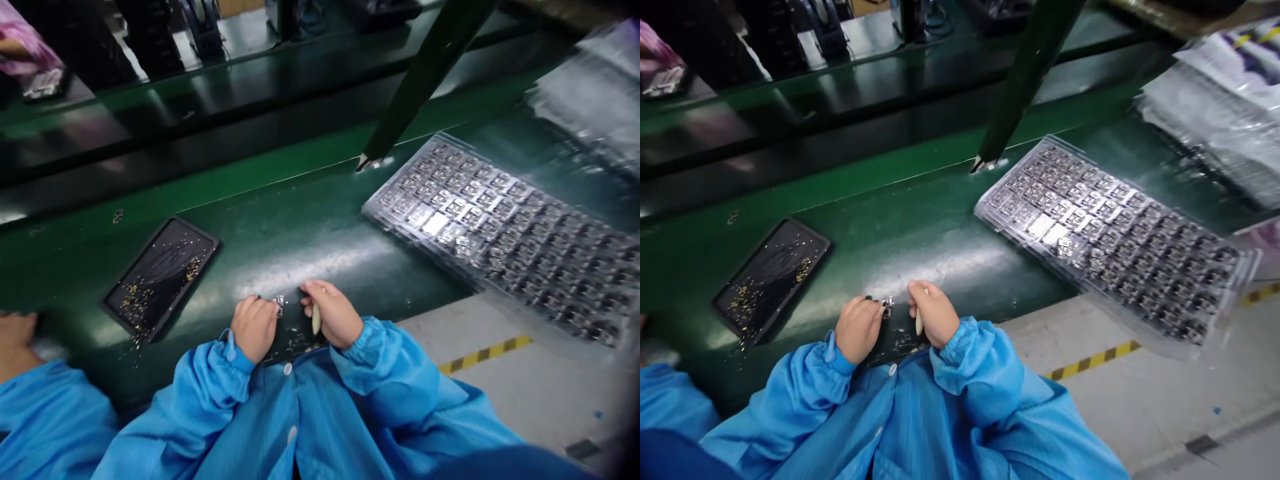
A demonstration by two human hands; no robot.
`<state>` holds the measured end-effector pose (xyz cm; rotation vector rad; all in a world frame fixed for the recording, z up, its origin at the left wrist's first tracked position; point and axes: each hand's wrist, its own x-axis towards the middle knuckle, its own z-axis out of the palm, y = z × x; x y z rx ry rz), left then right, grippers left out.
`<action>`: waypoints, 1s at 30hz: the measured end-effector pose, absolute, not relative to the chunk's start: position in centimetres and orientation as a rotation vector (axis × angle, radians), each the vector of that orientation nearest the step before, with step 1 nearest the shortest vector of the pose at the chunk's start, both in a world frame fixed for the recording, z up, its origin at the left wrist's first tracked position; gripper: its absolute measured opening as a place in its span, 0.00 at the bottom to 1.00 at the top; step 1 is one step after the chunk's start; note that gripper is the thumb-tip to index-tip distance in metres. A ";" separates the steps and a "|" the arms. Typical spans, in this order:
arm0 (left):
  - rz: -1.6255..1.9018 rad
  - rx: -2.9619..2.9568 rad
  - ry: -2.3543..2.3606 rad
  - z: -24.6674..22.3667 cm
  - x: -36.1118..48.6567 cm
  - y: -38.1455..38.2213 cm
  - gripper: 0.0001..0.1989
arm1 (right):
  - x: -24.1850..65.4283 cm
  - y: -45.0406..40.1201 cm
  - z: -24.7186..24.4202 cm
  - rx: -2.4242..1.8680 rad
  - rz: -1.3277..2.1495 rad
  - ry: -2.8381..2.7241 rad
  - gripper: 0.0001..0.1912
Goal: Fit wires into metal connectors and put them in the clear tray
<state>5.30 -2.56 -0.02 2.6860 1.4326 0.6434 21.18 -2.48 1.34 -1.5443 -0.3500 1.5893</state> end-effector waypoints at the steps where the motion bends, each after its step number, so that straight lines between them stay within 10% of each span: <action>1: 0.592 2.689 1.449 -0.2 5.5 -2.5 0.08 | 21.2 -2.3 1.1 -1.529 1.521 -0.350 0.18; 12: 0.437 2.673 1.534 -0.5 4.5 -3.1 0.08 | 19.4 -3.3 -1.0 -1.476 0.772 -1.012 0.14; 30: 0.410 2.704 1.530 -0.6 4.6 -3.1 0.08 | 18.9 -3.4 -2.0 -1.467 0.599 -1.247 0.11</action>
